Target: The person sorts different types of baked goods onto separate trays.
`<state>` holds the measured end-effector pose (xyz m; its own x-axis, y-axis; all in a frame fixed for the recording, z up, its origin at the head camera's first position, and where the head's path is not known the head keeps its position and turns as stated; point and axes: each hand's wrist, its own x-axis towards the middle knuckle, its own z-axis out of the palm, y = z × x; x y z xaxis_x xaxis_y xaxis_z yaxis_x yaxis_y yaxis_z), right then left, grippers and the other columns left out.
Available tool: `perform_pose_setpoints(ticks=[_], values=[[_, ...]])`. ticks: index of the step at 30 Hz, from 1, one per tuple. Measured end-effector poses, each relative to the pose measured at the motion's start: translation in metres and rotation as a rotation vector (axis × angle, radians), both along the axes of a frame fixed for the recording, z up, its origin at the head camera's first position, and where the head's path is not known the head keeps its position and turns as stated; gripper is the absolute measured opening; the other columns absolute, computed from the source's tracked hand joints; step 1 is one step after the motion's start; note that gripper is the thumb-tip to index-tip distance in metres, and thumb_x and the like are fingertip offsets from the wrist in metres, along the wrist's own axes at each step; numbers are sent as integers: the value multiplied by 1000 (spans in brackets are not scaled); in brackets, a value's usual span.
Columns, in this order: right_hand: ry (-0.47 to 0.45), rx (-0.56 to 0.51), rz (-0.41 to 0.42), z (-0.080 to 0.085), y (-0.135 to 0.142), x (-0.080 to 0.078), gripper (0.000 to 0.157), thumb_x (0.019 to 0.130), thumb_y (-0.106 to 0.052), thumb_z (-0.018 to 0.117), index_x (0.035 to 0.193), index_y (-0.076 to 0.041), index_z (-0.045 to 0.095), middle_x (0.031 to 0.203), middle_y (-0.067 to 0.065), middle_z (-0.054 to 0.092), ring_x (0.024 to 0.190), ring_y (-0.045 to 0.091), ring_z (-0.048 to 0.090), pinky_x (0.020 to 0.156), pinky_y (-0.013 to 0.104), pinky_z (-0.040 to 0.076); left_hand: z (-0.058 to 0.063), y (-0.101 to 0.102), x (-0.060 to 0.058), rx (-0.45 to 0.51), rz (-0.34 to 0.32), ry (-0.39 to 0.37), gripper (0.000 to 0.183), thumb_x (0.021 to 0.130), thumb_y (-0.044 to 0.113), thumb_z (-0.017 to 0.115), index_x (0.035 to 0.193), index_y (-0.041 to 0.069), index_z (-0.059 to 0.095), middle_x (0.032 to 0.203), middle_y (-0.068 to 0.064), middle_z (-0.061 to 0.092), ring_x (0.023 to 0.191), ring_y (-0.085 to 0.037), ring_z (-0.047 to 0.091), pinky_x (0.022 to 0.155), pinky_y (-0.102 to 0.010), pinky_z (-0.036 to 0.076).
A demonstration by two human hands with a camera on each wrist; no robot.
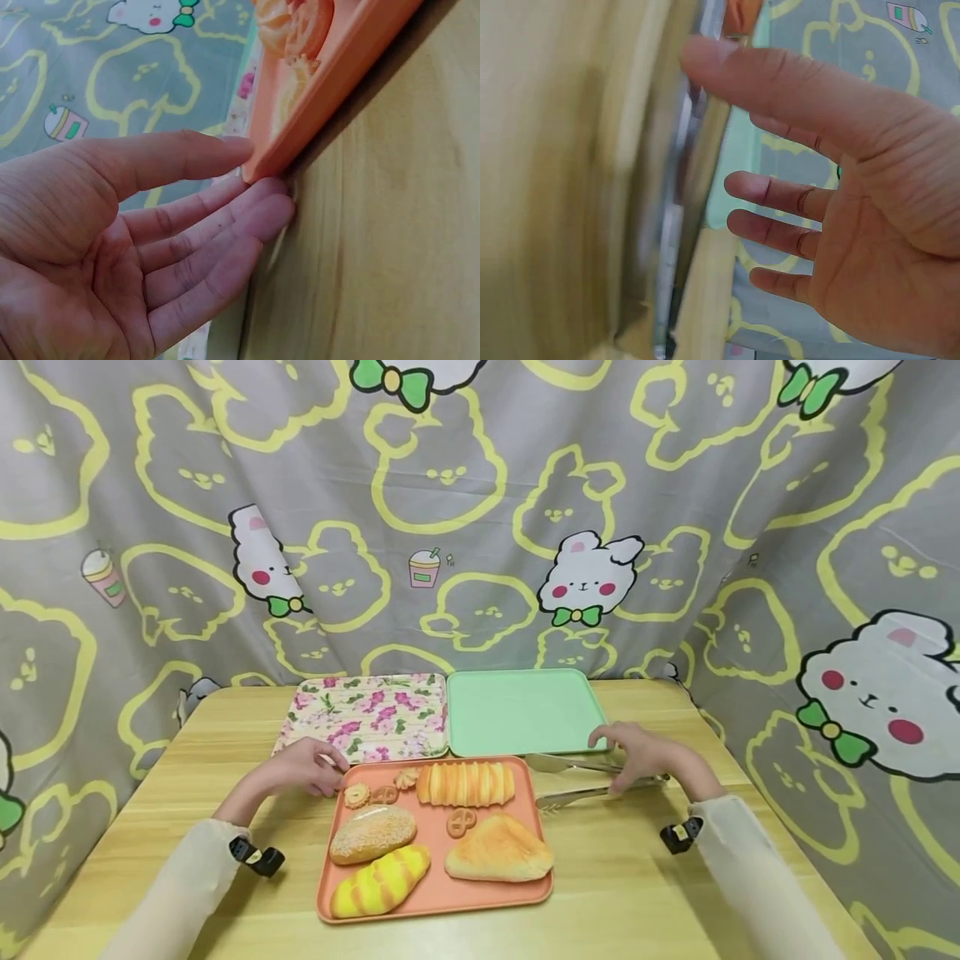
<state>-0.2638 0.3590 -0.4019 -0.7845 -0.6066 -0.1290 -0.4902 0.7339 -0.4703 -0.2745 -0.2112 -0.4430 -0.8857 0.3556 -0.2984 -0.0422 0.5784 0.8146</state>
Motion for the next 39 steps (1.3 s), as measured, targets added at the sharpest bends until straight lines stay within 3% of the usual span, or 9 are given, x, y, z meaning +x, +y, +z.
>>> perform_pose_setpoints(ticks=[7, 13, 18, 23, 30, 35, 39], values=[[-146, 25, -45, -13, -7, -1, 60, 67, -9, 90, 116, -8, 56, 99, 14, 56, 91, 25, 51, 74, 33, 44, 0, 3, 0, -55, 35, 27, 23, 79, 8, 81, 97, -2, 70, 71, -10, 72, 65, -18, 70, 63, -32, 57], [-145, 38, -49, -15, -6, 5, 50, 70, -9, 88, 109, -8, 57, 95, 11, 59, 87, 22, 54, 71, 29, 44, -3, 6, 1, -62, 34, 63, 24, 79, 11, 83, 95, 1, 68, 71, -8, 71, 64, -19, 70, 62, -32, 56], [-143, 5, -13, -8, -8, 4, 46, 73, -9, 87, 108, -6, 58, 98, 11, 60, 87, 21, 54, 71, 28, 45, -1, 5, 0, -75, 22, 55, 25, 79, 12, 84, 94, 1, 67, 69, -9, 70, 62, -19, 69, 61, -32, 55], [-127, -50, 32, 11, -9, 0, 42, 78, -2, 83, 112, -2, 58, 92, 12, 61, 81, 17, 56, 71, 31, 49, -1, 3, -3, -76, 12, 48, 23, 80, 11, 83, 93, 1, 67, 67, -9, 70, 61, -19, 68, 60, -31, 54], [4, -99, -47, 40, -10, -7, 42, 81, -5, 83, 116, -9, 60, 89, 4, 62, 82, 10, 58, 71, 28, 50, 5, 13, -11, -146, -32, 91, 19, 81, 11, 83, 86, 4, 67, 67, -8, 70, 60, -19, 68, 60, -32, 56], [146, -194, -41, 47, -27, -13, 43, 81, -13, 85, 117, -13, 62, 91, -2, 64, 89, 11, 63, 79, 29, 54, 8, 14, -11, -215, -70, 105, 19, 81, 11, 83, 83, 5, 64, 66, -7, 70, 60, -19, 68, 60, -32, 56], [206, -222, -55, 50, -43, -12, 43, 84, -22, 84, 121, -16, 64, 95, -4, 66, 95, 16, 65, 83, 29, 53, 10, 11, -8, -204, -93, 92, 19, 82, 10, 81, 84, 4, 64, 67, -7, 71, 60, -18, 69, 60, -31, 57]])
